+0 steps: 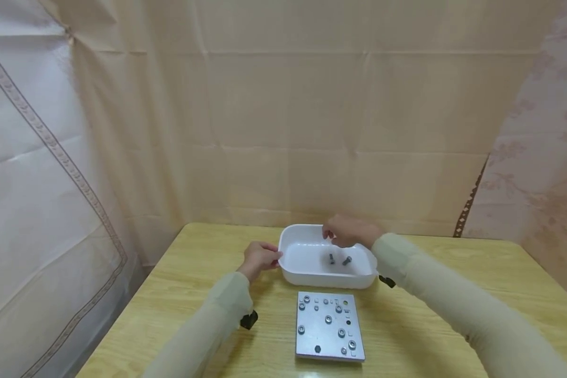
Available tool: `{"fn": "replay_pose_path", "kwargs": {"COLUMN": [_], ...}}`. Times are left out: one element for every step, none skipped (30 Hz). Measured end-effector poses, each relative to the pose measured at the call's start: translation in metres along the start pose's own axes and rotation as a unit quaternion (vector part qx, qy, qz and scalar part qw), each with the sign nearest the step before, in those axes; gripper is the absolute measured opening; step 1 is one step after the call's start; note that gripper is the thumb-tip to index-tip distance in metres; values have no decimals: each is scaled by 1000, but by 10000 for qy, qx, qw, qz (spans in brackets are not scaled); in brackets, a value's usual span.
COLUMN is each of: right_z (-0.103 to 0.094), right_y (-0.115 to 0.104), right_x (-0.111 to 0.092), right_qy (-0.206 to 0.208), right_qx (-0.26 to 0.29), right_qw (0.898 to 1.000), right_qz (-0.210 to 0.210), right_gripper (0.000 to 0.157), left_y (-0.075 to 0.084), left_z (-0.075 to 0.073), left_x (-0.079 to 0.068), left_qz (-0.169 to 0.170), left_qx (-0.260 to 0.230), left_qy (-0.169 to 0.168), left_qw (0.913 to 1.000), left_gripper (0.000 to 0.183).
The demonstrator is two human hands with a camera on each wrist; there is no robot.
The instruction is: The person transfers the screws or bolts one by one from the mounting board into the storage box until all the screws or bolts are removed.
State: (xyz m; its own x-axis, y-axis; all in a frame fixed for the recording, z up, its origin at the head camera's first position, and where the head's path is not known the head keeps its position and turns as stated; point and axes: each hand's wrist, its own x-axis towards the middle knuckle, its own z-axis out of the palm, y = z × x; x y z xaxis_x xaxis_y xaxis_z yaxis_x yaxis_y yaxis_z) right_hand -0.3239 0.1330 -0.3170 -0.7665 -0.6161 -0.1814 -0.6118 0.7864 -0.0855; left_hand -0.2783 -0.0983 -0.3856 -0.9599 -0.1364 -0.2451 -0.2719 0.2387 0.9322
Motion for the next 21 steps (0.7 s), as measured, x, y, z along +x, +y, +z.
{"fn": "replay_pose_path", "kwargs": {"right_z": [0,-1,0,0,1,2,3,4,6,8,11,13,16,18,20,21,23,24,25,27,28], "right_y": [0,-1,-1,-1,-1,-1,-1,-2,-2,-3,-4,-5,-7,-9,-11,-13,-16,-18,-21,-23,-25], "right_x": [-3,-6,-8,-11,-14,-17,-20,-24,-28,-32,-37,-42,-47,-52,-56,-61,-65,-68,-72,-74,-77], "right_qy": [13,64,137,227,350,469,607,744,861,963,1017,1052,1095,1138,1192,1236,1269,1325,1359,1386,1394], "right_qx": [-33,-58,-122,-202,-300,-403,-491,-566,-611,-638,-575,-505,-438,-397,-383,-384,-375,-418,-439,-457,-458], "right_qw": [10000,9999,9997,9991,9979,9965,9945,9924,9907,9891,9888,9886,9880,9874,9861,9849,9841,9825,9818,9811,9811], "right_qz": [-3,-89,-190,-306,-444,-555,-692,-802,-858,-915,-930,-954,-994,-1025,-1095,-1150,-1185,-1240,-1256,-1267,-1262], "right_gripper": [21,20,20,19,18,18,17,17,17,17,18,18,18,18,18,18,18,18,19,19,19], "left_y": [0,0,1,1,2,2,3,3,4,4,4,3,3,3,3,2,3,3,3,3,3], "left_z": [0,1,1,2,2,2,2,2,2,2,2,2,2,2,2,2,2,2,2,2,1], "left_x": [0,-1,-1,-1,-2,-2,-2,-2,-2,-2,-2,-2,-2,-2,-3,-4,-4,-5,-5,-6,-6], "left_qz": [-27,-51,-77,-92,-112,-145,-159,-173,-192,-197,-218,-249,-263,-273,-275,-279,-289,-283,-264,-258,-256], "left_qx": [-1,8,-3,4,4,7,2,-2,-9,-5,-11,-17,-27,-28,-25,-17,-15,-15,-7,2,9], "left_qy": [-2,3,11,15,23,29,35,38,42,38,38,34,23,12,3,-1,0,1,-1,3,3], "left_qw": [10000,10000,10000,10000,9999,9999,9999,9998,9998,9998,9998,9997,9996,9996,9996,9996,9996,9996,9997,9997,9997], "left_gripper": [20,20,20,20,21,21,21,21,21,21,21,21,22,22,22,22,22,22,22,22,22]}}
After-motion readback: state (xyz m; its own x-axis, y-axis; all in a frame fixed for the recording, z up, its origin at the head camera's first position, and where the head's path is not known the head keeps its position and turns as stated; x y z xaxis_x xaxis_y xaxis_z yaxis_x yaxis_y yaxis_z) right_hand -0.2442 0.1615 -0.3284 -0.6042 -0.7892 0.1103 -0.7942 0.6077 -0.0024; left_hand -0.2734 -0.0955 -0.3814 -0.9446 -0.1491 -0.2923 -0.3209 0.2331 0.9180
